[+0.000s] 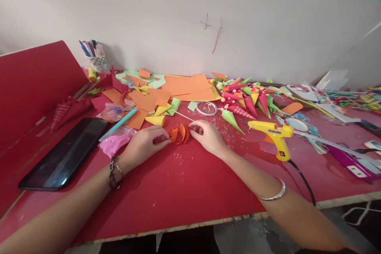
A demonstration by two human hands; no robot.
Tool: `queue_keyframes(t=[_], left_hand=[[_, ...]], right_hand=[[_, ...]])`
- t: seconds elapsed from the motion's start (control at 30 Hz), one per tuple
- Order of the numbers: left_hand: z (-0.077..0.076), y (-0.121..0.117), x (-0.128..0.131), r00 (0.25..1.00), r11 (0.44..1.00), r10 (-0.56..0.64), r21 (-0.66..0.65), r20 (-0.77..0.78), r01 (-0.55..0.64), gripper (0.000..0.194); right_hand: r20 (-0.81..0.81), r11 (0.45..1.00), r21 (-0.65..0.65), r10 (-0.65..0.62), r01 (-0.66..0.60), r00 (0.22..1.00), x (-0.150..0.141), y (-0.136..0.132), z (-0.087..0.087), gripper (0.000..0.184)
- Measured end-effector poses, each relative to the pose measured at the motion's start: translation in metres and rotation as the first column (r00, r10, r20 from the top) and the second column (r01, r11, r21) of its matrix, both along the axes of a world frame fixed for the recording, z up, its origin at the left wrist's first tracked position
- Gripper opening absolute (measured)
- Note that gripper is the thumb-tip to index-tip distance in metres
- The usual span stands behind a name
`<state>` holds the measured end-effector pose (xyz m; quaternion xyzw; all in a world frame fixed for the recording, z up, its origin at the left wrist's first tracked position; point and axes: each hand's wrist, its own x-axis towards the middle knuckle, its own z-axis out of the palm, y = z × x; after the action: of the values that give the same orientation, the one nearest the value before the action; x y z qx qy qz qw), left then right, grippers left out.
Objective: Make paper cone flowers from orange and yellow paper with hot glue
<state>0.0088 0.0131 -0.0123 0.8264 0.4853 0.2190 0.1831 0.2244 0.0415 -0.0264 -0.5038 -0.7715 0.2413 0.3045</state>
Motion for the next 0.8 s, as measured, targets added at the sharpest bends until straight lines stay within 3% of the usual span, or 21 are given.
queue_keyframes(t=[0.13,0.4,0.8], left_hand=[[0.000,-0.001,0.001,1.000,1.000,-0.003,0.005,0.000,0.003,0.021],[0.002,-0.001,0.002,1.000,1.000,0.000,0.012,0.003,0.000,0.024],[0.001,0.001,0.001,0.998,0.998,-0.056,0.032,0.020,0.055,0.022]], right_hand=[[-0.001,0.998,0.045,0.033,-0.033,0.999,-0.001,0.000,0.001,0.028],[-0.064,0.999,0.018,0.034,-0.033,0.997,-0.003,-0.003,0.004,0.008],[0.008,1.000,-0.008,0.020,-0.020,1.000,-0.003,-0.010,0.005,0.010]])
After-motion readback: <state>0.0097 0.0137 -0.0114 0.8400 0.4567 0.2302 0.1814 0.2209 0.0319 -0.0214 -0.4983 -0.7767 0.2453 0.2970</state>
